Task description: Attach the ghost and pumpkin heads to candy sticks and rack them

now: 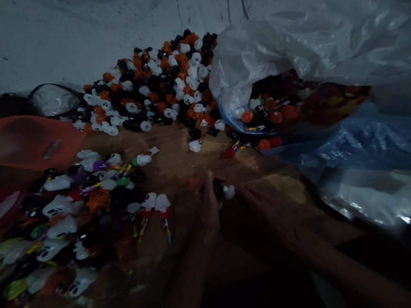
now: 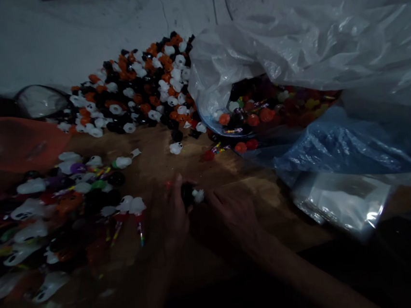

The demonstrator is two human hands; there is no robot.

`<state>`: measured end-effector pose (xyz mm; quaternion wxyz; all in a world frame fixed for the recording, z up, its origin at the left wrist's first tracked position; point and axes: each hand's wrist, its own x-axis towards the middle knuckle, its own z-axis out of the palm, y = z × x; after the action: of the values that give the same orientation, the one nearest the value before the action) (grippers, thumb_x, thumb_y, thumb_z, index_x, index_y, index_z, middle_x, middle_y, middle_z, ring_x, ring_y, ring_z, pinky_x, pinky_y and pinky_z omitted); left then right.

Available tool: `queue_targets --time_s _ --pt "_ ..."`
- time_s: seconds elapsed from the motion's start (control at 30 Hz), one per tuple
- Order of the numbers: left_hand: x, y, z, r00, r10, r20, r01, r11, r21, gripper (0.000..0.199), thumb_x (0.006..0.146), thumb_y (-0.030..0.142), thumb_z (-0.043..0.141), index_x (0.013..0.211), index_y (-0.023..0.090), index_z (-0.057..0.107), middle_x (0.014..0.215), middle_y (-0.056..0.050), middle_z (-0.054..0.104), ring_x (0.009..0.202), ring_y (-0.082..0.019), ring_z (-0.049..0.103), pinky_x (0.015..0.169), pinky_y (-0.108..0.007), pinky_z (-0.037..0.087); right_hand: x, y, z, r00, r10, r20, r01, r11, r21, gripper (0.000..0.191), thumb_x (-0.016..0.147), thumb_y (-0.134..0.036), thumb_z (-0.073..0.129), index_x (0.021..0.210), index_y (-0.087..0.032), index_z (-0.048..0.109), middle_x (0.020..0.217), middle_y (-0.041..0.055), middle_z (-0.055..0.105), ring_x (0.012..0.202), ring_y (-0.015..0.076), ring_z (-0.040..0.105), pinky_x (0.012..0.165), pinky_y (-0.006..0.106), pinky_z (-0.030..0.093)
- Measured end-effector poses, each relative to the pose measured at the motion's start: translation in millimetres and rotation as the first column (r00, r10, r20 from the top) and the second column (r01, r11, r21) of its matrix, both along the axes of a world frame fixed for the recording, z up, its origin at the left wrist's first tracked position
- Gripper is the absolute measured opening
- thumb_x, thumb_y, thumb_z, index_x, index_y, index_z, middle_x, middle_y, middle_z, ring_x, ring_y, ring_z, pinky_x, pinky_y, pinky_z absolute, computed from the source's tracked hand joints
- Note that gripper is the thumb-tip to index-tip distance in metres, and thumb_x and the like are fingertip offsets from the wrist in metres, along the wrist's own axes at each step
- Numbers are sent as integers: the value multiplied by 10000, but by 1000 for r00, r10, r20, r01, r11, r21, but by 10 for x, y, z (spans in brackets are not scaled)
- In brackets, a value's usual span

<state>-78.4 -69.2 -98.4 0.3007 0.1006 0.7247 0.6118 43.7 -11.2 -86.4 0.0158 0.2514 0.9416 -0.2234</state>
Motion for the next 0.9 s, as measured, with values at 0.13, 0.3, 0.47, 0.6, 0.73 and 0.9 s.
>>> queue_targets --time_s 0.13,0.3,0.47,0.6,0.73,0.9 --pt "-4 11 -71 997 -73 39 74 997 -25 337 754 450 491 643 150 594 754 -52 583 711 -148 546 465 -157 364 40 72 6 997 69 43 -68 997 -27 379 857 -126 489 1235 -160 488 1041 92 611 912 235 591 770 369 455" --pt "0 25 -144 981 -170 97 179 980 -84 317 743 440 492 637 160 595 694 -33 568 666 -144 535 446 -165 342 132 103 -46 993 116 -10 -116 993 -37 317 885 -137 470 1199 -183 488 1093 67 587 954 203 568 797 351 444" --pt "53 11 -293 975 -193 -106 185 979 -84 236 747 313 440 647 181 608 765 -28 581 729 -148 537 522 -206 375 173 43 -226 988 132 -79 -127 990 66 352 879 -163 446 1230 -180 445 1143 95 588 1006 219 559 814 367 430" --pt "126 2 -387 971 -78 -224 76 997 -15 283 810 284 397 639 186 601 727 -7 568 723 -130 528 633 -226 401 121 -38 -329 996 66 -56 -64 997 49 305 837 -279 520 1122 -175 495 986 92 635 788 205 598 638 309 414" --pt "183 -1 -363 970 -77 -231 83 996 19 314 855 291 382 642 179 584 691 4 561 688 -118 528 646 -220 403 80 -38 -293 994 21 -103 -33 993 -115 307 827 -297 520 1105 -165 517 877 71 643 683 187 582 583 290 384" --pt "208 -24 -304 955 -141 -260 154 988 31 322 859 347 353 654 187 543 691 -9 578 699 -138 548 671 -234 435 15 30 -122 938 -62 -340 -101 892 -440 274 943 -265 325 994 -148 567 895 59 637 736 147 570 691 279 417"
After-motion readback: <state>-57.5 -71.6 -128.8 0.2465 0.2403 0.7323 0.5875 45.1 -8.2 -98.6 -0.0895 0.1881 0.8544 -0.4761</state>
